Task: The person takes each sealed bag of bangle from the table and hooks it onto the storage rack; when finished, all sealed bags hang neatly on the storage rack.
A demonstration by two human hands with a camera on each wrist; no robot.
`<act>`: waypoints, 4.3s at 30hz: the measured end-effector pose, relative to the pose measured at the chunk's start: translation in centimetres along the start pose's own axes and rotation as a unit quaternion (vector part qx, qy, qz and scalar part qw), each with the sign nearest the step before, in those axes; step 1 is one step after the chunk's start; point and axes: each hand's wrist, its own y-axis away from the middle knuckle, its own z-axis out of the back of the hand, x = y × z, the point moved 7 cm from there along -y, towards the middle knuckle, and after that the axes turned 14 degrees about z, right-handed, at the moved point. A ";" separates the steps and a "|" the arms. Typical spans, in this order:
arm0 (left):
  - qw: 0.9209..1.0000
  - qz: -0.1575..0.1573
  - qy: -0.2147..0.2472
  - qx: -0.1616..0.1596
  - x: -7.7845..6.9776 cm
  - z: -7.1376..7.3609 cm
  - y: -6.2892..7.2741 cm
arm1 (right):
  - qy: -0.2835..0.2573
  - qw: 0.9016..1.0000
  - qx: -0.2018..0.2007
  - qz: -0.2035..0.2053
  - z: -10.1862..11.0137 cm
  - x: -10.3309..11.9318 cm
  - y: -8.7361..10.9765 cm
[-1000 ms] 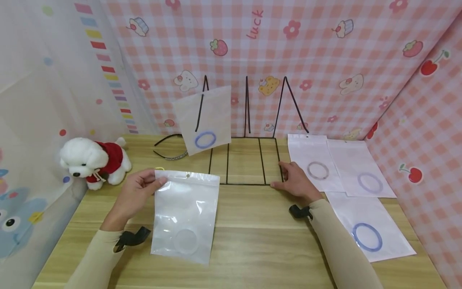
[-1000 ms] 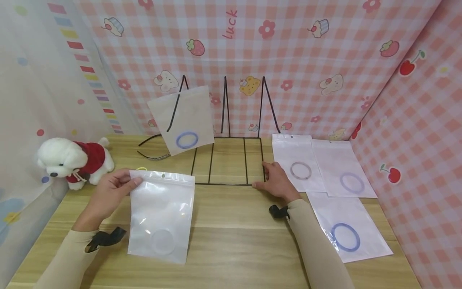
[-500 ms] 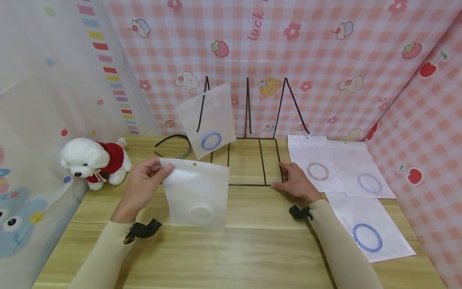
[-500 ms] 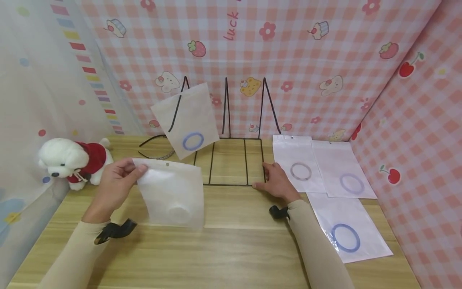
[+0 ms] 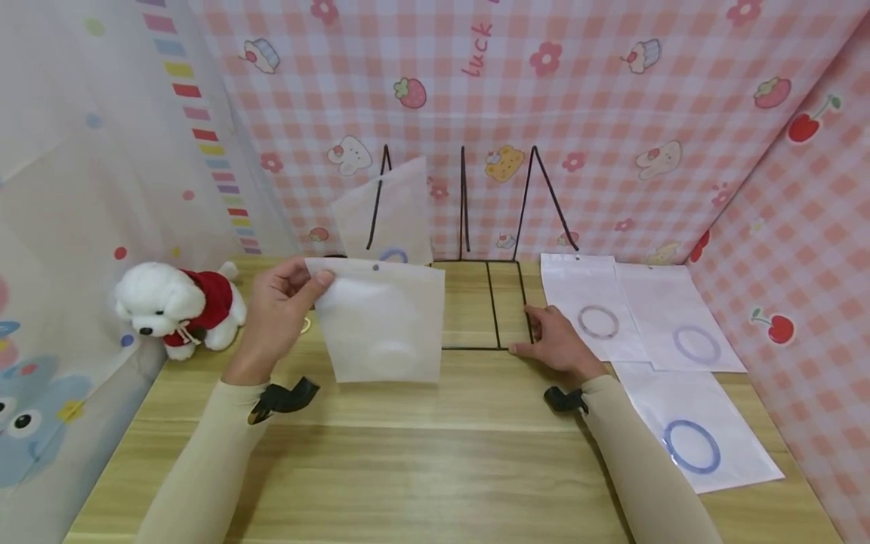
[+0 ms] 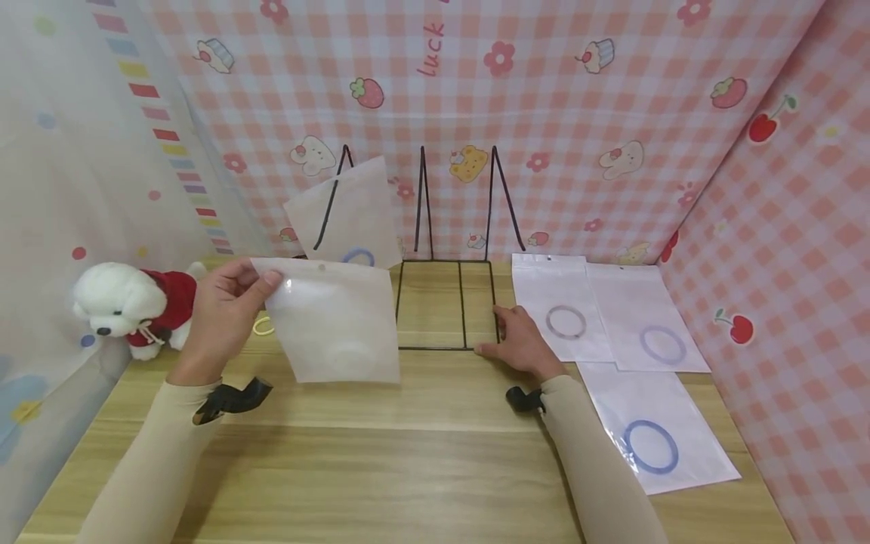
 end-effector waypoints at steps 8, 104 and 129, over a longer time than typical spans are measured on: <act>0.999 -0.009 0.033 -0.020 -1.1 0.3 -1.0 | 0.001 1.000 0.000 0.000 0.1 0.1 0.1; 0.999 0.015 0.014 -0.050 3.7 0.8 -2.9 | -0.004 1.000 -0.003 -0.014 -0.1 0.2 0.3; 0.947 0.159 -0.217 0.176 14.2 -8.9 -2.5 | 0.005 1.000 0.005 0.003 0.0 0.6 0.1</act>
